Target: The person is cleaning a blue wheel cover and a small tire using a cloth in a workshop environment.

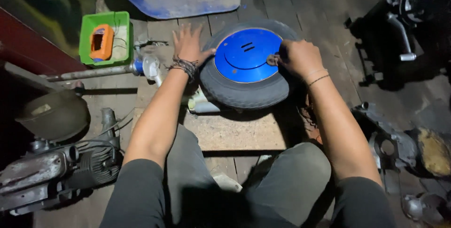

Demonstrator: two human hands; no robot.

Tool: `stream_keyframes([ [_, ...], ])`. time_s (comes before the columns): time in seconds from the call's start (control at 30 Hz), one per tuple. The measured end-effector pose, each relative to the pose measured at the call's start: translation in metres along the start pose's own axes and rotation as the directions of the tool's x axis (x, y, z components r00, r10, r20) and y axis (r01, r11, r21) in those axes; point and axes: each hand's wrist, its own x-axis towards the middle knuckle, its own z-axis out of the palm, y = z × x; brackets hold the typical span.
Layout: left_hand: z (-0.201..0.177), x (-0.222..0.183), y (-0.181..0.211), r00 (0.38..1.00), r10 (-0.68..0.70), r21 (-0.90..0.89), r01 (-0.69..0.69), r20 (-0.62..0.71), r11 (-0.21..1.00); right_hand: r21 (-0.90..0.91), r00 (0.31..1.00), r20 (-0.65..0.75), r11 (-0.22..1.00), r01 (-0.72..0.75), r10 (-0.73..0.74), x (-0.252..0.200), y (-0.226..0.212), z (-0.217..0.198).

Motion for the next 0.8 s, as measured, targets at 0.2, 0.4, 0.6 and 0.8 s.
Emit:
stream_keyframes([
  [0.2, -0.023, -0.018, 0.077, 0.99, 0.134, -0.206, -0.14, -0.044, 0.969, -0.011, 1.0, 0.022, 1.0, 0.014, -0.013, 0.005, -0.003, 0.005],
  [0.4, -0.01, -0.027, 0.119, 0.952, 0.307, -0.253, -0.296, 0.005, 0.921, -0.049, 0.998, 0.055, 0.998, 0.035, -0.032, -0.002, -0.017, -0.003],
  [0.6, -0.038, -0.021, 0.072, 0.99, 0.117, -0.215, -0.097, 0.08, 0.972, 0.049, 0.995, 0.091, 0.998, 0.029, -0.033, -0.006, -0.026, -0.017],
  [0.8, -0.018, 0.0, 0.018, 0.954, -0.178, 0.229, 0.123, 0.239, 0.966, 0.111, 0.993, 0.118, 0.994, -0.004, -0.009, 0.007, -0.007, -0.001],
])
